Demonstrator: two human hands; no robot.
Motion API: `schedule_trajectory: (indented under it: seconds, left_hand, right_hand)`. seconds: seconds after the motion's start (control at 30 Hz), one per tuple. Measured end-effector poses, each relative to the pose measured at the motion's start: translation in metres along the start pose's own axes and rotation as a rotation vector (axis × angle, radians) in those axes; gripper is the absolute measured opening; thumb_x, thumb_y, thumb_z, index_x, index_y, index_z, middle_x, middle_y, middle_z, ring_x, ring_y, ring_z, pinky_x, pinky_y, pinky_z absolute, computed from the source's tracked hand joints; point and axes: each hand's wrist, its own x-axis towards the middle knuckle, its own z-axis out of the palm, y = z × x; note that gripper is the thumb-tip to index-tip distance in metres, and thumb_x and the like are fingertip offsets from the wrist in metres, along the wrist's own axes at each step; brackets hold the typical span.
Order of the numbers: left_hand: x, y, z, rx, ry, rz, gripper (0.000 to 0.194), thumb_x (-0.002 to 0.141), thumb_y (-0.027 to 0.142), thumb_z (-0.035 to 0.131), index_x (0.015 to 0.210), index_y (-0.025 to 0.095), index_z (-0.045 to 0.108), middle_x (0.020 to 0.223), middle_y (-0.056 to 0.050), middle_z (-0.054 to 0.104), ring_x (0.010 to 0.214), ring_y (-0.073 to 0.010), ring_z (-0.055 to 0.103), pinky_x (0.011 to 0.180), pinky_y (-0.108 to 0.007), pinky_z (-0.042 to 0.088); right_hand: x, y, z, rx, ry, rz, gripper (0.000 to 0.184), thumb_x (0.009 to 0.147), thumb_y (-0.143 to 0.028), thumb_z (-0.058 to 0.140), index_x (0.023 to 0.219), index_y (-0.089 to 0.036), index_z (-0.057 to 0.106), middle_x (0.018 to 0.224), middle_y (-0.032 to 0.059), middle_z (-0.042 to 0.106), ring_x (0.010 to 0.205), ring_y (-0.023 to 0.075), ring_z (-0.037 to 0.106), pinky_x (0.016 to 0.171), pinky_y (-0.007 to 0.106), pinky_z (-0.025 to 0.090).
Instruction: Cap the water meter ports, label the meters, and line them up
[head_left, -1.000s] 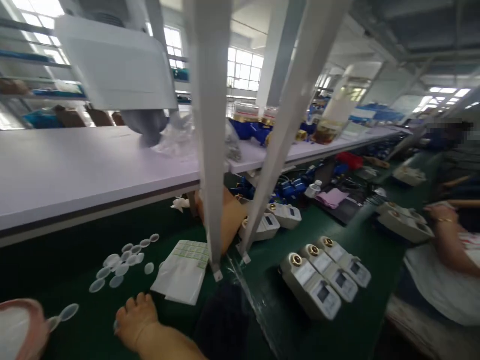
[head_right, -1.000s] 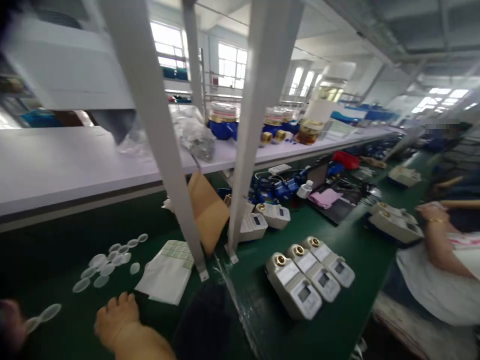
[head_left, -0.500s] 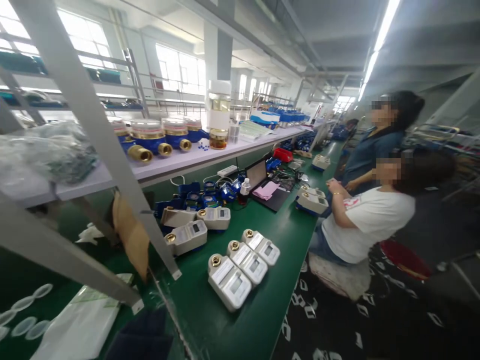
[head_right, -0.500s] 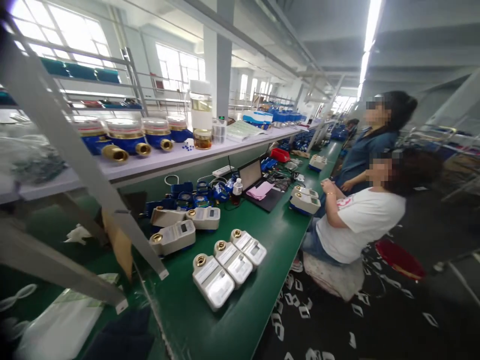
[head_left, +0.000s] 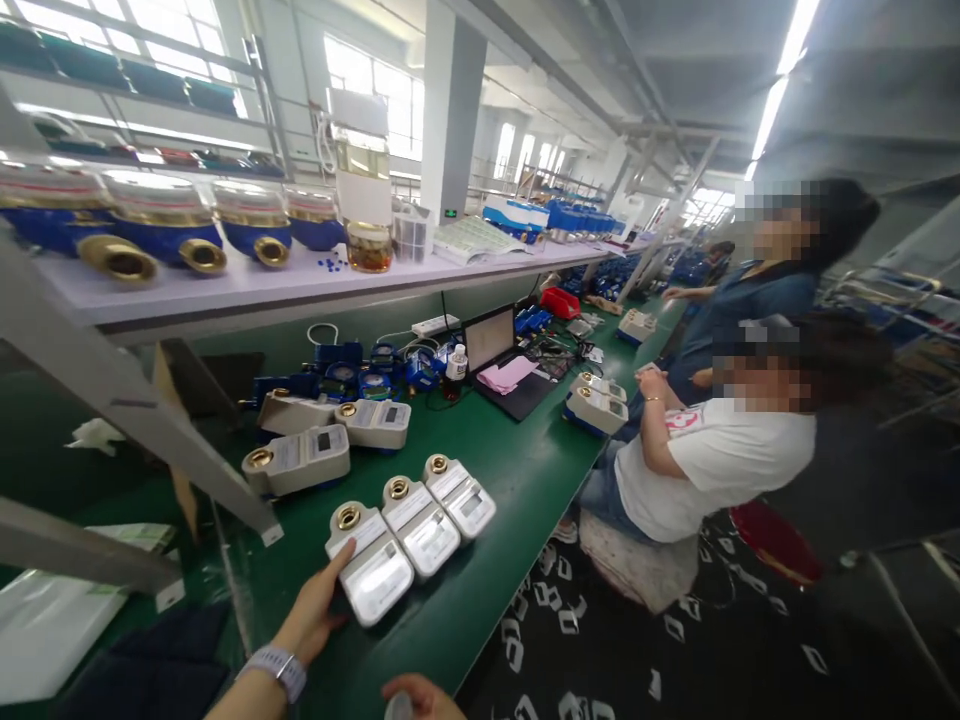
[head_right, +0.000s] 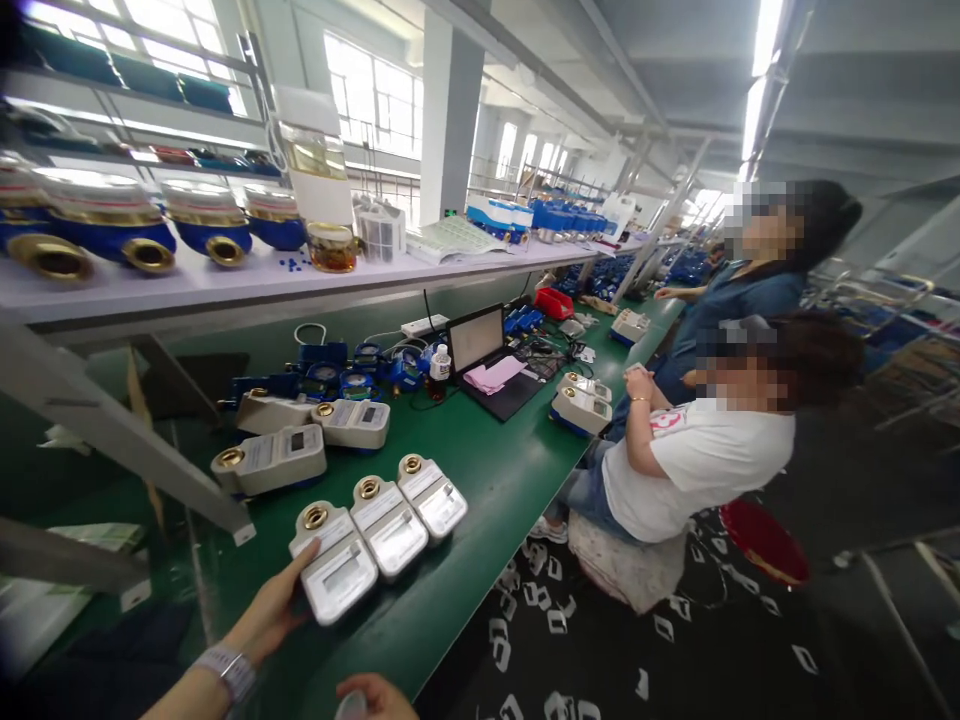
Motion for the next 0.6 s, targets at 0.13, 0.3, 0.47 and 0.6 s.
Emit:
schedule_trajectory:
  seconds: [0.13, 0.3, 0.47, 0.6]
  left_hand:
    - [0.007, -0.008, -0.003, -0.052, 0.005, 0.0, 0.053, 0.073, 0.052, 0.067, 0.107, 0.013, 0.06, 0.115, -0.018, 0.062, 0.109, -0.0344, 0.056, 0.087, -0.053, 0.045]
    - [-0.019, -0.026, -0.01, -0.093, -0.01, 0.21, 0.052, 0.071, 0.045, 0.07, 0.109, 0.013, 0.054, 0.117, -0.019, 0.059, 0.107, -0.0331, 0.055, 0.077, -0.044, 0.05]
    - [-0.073, -0.046, -0.045, 0.048, -0.034, 0.482, 0.069, 0.056, 0.041, 0.084, 0.11, 0.014, 0.05, 0.113, -0.015, 0.059, 0.105, -0.0301, 0.055, 0.089, -0.038, 0.044]
    - [-0.136, -0.063, -0.086, 0.209, -0.151, 0.537, 0.074, 0.057, 0.04, 0.083, 0.118, 0.017, 0.047, 0.115, -0.012, 0.056, 0.105, -0.0292, 0.053, 0.086, -0.034, 0.045]
  right_hand:
    - [-0.022, -0.018, -0.026, 0.322, 0.156, 0.016, 0.056, 0.038, -0.032, 0.083, 0.088, -0.024, 0.059, 0.07, -0.003, 0.065, 0.05, 0.0106, 0.057, 0.047, 0.022, 0.04]
    - [-0.034, -0.059, -0.043, 0.452, 0.259, -0.055, 0.055, 0.059, -0.038, 0.077, 0.108, -0.023, 0.057, 0.095, 0.0044, 0.07, 0.069, 0.0135, 0.066, 0.06, 0.027, 0.05]
    - [0.005, -0.088, -0.032, 0.36, 0.335, -0.162, 0.046, 0.056, -0.031, 0.077, 0.096, -0.023, 0.058, 0.09, 0.0046, 0.071, 0.075, 0.0191, 0.069, 0.068, 0.034, 0.054]
    - [0.029, -0.071, -0.003, 0.358, 0.46, -0.218, 0.037, 0.053, -0.024, 0.075, 0.079, -0.023, 0.049, 0.07, -0.0016, 0.068, 0.066, 0.0161, 0.067, 0.064, 0.031, 0.054]
